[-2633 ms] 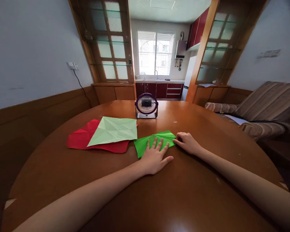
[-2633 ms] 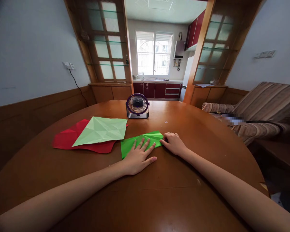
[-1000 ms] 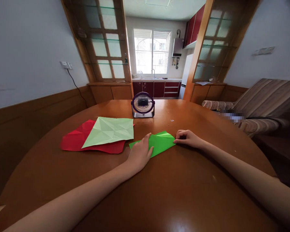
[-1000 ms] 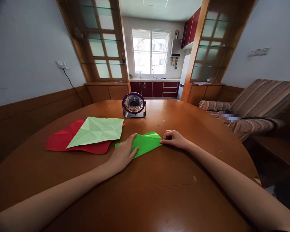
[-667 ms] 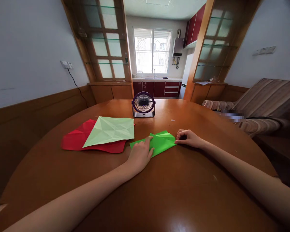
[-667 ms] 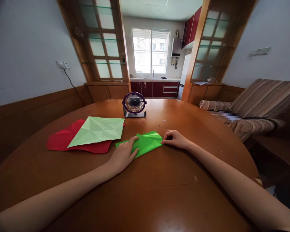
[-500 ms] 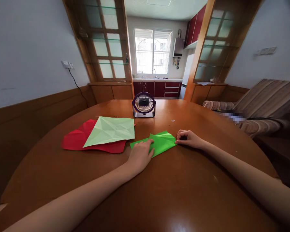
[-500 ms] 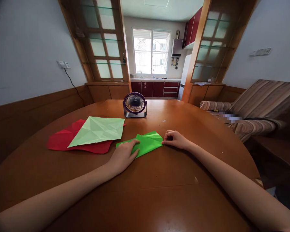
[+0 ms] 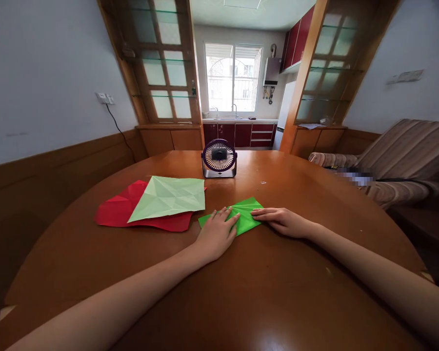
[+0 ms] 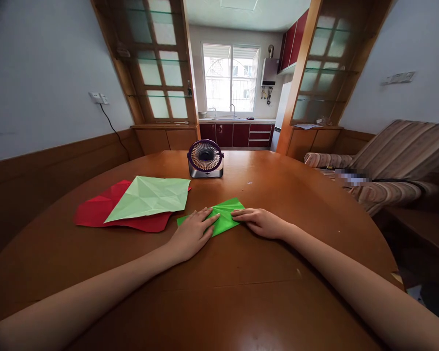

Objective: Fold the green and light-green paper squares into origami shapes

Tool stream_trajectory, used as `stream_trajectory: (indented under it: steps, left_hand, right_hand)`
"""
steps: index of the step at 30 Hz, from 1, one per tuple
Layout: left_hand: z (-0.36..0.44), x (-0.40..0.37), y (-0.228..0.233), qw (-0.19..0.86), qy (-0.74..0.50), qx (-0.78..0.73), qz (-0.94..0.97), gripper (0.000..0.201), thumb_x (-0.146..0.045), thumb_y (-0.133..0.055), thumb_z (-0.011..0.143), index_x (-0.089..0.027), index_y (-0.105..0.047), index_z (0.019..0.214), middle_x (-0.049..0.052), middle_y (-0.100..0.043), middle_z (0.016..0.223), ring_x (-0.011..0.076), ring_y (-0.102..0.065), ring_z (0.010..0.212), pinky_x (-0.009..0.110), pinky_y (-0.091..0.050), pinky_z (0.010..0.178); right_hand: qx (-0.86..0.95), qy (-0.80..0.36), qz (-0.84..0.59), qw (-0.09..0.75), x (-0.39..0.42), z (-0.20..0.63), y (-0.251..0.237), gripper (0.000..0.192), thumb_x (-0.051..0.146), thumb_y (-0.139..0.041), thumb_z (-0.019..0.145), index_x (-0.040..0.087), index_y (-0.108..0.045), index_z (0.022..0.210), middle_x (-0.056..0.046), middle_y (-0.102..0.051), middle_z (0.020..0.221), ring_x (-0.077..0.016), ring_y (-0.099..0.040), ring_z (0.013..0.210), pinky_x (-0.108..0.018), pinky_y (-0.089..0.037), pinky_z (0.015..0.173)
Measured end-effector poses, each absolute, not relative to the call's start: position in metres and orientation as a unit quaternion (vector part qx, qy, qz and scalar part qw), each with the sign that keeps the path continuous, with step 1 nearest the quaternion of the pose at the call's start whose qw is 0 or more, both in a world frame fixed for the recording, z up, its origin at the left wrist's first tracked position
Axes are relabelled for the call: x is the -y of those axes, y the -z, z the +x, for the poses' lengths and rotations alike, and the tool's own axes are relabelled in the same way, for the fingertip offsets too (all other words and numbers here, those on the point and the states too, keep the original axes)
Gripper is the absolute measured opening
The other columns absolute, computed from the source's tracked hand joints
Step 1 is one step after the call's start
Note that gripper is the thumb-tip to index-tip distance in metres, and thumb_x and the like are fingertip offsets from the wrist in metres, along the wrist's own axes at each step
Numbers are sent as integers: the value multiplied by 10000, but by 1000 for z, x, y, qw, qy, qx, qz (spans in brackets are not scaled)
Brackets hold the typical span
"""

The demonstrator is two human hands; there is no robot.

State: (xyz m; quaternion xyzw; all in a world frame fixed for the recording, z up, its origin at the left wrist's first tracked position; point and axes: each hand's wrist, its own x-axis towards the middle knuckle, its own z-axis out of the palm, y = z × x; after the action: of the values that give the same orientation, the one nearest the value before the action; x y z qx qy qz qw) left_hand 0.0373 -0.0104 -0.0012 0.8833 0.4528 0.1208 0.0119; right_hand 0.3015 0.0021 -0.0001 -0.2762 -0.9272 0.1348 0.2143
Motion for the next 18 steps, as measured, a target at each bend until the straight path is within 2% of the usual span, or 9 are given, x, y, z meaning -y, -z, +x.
stream_trajectory:
  steps: [6, 10, 15, 18]
  left_hand:
    - [35, 5, 5, 37, -107, -410, 905, 462, -378, -317, 1010, -229, -429, 1433, 85, -317, 1539, 230, -229, 1446, 448, -199, 1181]
    - [33, 2, 6, 40, -91, -400, 911, 483, -420, -282, 1016, -261, -372, 1463, 67, -257, 1559, 228, -188, 1455, 447, -181, 1184]
    - [33, 1, 7, 35, -76, -400, 913, 525, -461, -282, 1010, -239, -332, 1483, 76, -209, 1567, 233, -165, 1459, 442, -164, 1191]
    - [33, 0, 8, 28, -80, -402, 912, 583, -492, -278, 1002, -178, -309, 1493, 103, -223, 1562, 230, -172, 1459, 425, -165, 1195]
  right_hand:
    - [917, -141, -279, 249, 0, 300, -1, 319, 189, -496, 928, 228, -652, 1203, -85, -628, 1283, -210, -581, 1208, -406, -466, 1051]
    - [912, -140, -280, 266, 0, 300, 0, 271, 213, -509, 922, 222, -691, 1123, -92, -657, 1226, -216, -614, 1159, -399, -492, 1017]
    - [930, -71, -263, 247, 9, 292, -5, 343, 221, -485, 934, 225, -619, 1250, -101, -635, 1246, -217, -596, 1162, -393, -484, 1008]
    - [948, -24, -239, 210, 18, 281, -10, 380, 226, -459, 942, 200, -578, 1302, -125, -640, 1170, -220, -615, 1056, -381, -509, 921]
